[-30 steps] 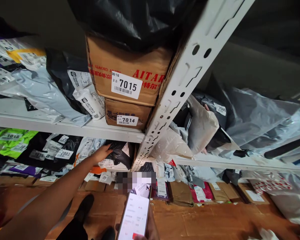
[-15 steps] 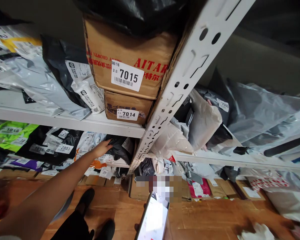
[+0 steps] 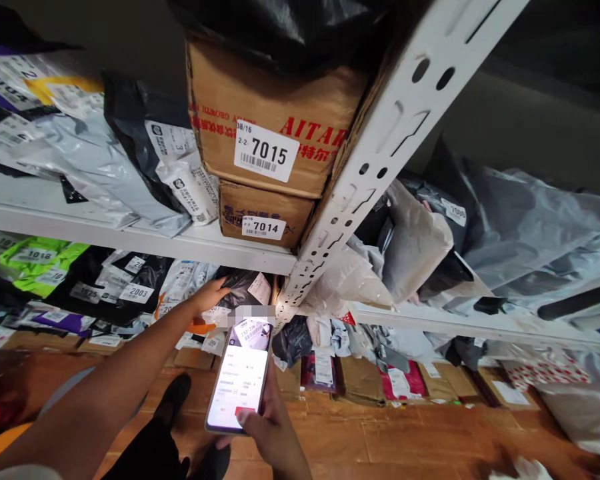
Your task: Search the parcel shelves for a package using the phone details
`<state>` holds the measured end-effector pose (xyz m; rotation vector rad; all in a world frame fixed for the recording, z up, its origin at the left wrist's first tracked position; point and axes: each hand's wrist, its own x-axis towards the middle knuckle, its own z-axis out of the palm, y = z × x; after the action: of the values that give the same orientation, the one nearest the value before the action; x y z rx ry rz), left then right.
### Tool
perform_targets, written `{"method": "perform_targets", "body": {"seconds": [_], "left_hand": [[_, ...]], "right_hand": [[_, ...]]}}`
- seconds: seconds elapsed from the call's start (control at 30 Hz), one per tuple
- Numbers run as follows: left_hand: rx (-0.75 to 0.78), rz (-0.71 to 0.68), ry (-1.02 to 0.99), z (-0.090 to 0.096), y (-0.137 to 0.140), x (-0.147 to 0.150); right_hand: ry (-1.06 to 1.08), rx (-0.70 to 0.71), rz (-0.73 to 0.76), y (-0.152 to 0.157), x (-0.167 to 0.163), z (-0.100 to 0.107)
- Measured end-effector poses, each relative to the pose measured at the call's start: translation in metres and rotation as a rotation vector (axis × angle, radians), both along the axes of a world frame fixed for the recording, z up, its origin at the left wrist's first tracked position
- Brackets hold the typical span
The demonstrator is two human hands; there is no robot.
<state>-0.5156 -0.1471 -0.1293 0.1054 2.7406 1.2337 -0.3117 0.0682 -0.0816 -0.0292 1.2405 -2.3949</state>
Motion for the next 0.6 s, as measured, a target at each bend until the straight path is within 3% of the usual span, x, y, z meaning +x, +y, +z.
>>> {"method": "perform_targets", "body": {"seconds": [0.23,0.33,0.47,0.6], "left_hand": [[0.037,-0.028,-0.029,0.003,0.002,0.001],[0.04,-0.013,-0.035,0.007,0.005,-0.002],[0.059,-0.001,0.04,0.021,0.01,0.013],[0.102,0.034,0.157,0.027,0.013,0.077]], "right_hand": [[0.047,-0.141,0.081,-0.003,0.007,-0.005],[-0.041,-0.208,0.055,0.009,0.02,-0.007],[-0.289,-0.218,-0.182,0.041,0.051,-0.015],[-0.427,-0.113,-0.467,0.075,0.083,-0.024]]}}
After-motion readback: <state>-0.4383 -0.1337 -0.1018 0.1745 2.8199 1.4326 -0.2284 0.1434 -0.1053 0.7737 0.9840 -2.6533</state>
